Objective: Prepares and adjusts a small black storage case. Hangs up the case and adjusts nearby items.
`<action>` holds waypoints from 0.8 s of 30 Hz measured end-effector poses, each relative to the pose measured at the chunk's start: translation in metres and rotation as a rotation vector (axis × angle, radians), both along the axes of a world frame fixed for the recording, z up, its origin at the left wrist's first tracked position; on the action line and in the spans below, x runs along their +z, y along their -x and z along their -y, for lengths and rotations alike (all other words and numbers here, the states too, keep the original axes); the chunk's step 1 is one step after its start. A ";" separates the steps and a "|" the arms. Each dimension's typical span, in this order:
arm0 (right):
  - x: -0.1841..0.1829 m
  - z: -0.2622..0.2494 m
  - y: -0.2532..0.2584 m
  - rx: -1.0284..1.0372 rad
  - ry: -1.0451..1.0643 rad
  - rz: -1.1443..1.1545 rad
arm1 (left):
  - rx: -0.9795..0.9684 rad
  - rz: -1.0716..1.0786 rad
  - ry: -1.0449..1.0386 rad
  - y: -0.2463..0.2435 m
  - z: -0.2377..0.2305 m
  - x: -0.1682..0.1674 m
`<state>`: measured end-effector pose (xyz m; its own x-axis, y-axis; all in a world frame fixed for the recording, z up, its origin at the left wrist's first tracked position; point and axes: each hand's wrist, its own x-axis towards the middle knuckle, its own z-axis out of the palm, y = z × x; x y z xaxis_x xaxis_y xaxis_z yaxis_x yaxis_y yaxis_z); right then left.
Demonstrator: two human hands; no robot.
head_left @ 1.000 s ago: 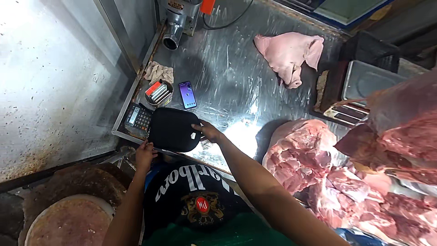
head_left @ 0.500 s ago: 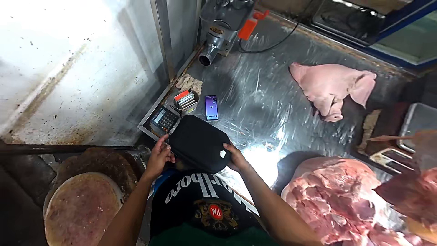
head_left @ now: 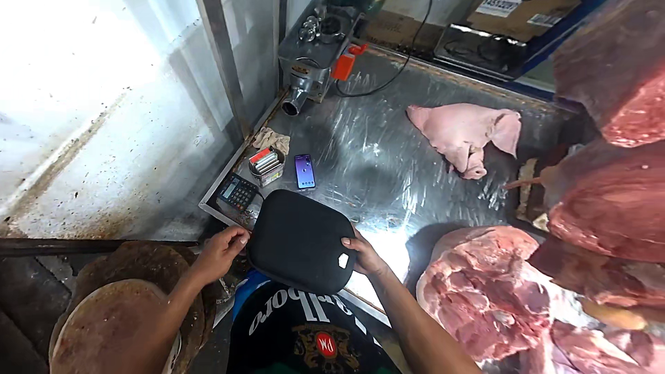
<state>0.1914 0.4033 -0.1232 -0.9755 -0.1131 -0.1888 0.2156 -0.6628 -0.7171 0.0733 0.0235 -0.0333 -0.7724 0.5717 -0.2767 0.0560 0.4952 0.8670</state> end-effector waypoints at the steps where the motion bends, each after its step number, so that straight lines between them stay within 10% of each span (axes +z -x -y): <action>1: -0.002 -0.002 -0.006 -0.018 -0.001 0.004 | 0.051 0.022 -0.001 -0.012 -0.004 -0.002; 7: -0.001 -0.009 -0.022 -0.147 0.003 0.046 | 0.244 0.062 0.072 -0.018 -0.041 -0.007; 11: 0.001 -0.015 -0.018 -0.160 0.014 0.016 | 0.205 0.372 -0.256 0.012 -0.040 -0.025; 18: 0.008 -0.016 -0.023 -0.203 -0.022 0.062 | -0.500 -0.322 0.497 0.009 -0.038 0.031; 24: 0.009 0.004 -0.023 -0.450 -0.002 0.159 | -0.459 -0.506 0.567 -0.041 -0.089 0.036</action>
